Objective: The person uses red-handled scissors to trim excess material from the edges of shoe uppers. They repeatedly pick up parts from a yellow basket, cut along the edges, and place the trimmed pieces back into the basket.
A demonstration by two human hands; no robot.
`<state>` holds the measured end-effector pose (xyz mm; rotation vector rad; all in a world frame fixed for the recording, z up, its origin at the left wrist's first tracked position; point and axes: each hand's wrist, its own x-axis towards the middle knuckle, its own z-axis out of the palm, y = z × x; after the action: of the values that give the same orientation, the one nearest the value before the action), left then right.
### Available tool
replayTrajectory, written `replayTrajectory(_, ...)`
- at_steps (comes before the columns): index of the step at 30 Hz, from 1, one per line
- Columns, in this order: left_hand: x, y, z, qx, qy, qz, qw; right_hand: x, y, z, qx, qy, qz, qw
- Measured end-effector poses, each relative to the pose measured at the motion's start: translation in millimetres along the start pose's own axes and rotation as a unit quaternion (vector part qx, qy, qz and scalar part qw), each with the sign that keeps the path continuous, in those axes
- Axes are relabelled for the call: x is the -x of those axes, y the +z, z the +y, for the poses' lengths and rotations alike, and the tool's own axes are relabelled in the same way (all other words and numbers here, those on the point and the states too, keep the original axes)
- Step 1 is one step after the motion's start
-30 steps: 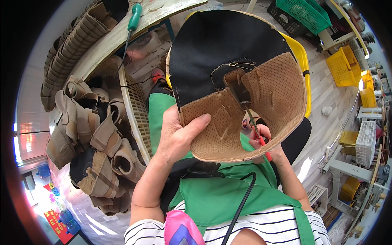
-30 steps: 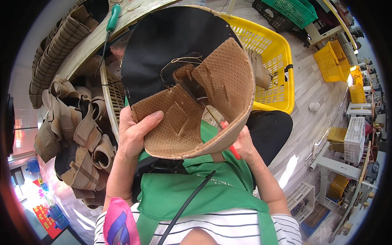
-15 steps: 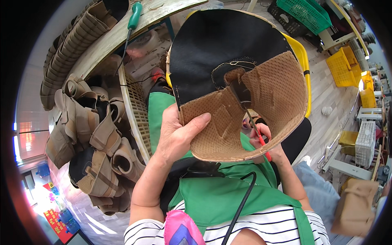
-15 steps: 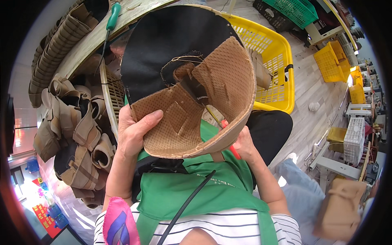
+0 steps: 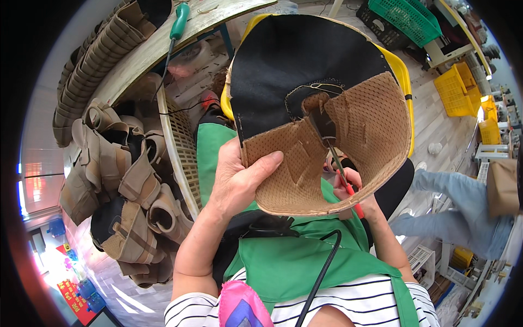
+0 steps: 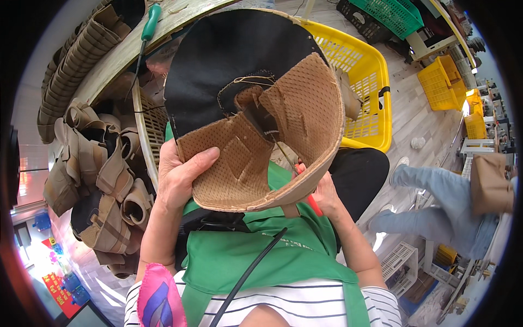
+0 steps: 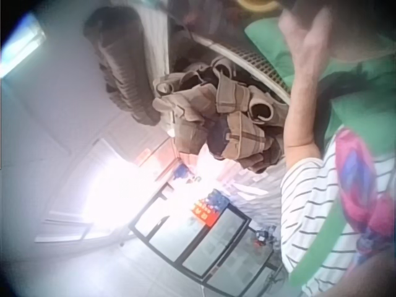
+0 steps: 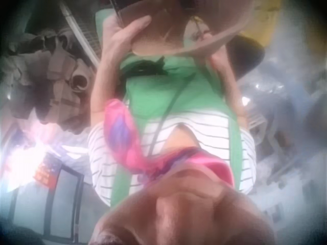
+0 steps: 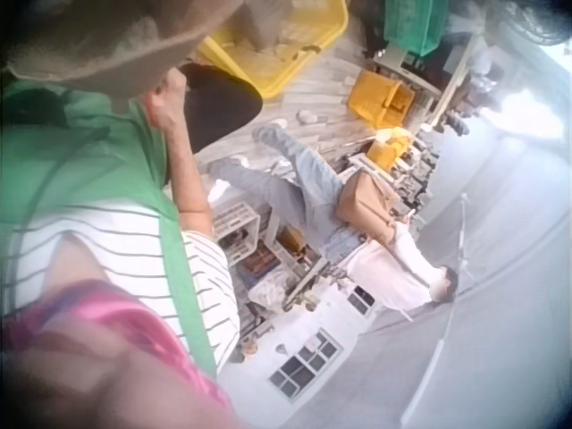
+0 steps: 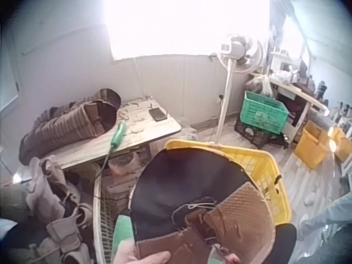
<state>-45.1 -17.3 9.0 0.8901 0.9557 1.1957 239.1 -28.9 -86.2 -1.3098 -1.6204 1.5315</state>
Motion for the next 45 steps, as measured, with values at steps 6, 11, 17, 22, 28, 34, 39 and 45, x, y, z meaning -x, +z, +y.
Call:
replayTrajectory(6,0.4,-1.9,-0.5,-0.009,-0.012,0.001,1.0,1.4,0.4,-2.8,0.042,-0.053,0.015,0.998)
replayTrajectory(11,0.4,-1.8,1.6,-0.031,-0.006,0.009,0.999,3.8,-11.8,2.2,0.046,-0.004,0.012,0.999)
replayTrajectory(17,-8.7,-17.9,11.5,-0.128,0.011,0.013,0.992,16.6,-64.7,-33.3,0.366,0.086,0.073,0.924)
replayTrajectory(22,-28.5,-26.8,10.7,-0.254,0.014,-0.048,0.966,14.1,-102.0,-79.1,0.477,-0.124,0.23,0.839)
replayTrajectory(28,-53.9,-17.8,21.1,-0.226,-0.069,-0.112,0.965,-27.2,-107.4,-130.9,0.603,-0.257,0.072,0.752)
replayTrajectory(34,-74.4,-18.8,23.7,-0.245,-0.075,-0.151,0.955,-42.8,-119.8,-143.6,0.628,-0.31,0.042,0.712)
replayTrajectory(39,-82.5,-17.9,28.3,-0.228,-0.088,-0.183,0.952,-49.6,-120.0,-144.2,0.627,-0.311,0.008,0.714)
replayTrajectory(45,-87.8,-11.2,30.1,-0.242,-0.097,-0.217,0.941,-44.0,-132.1,-127.4,0.66,-0.289,-0.008,0.693)
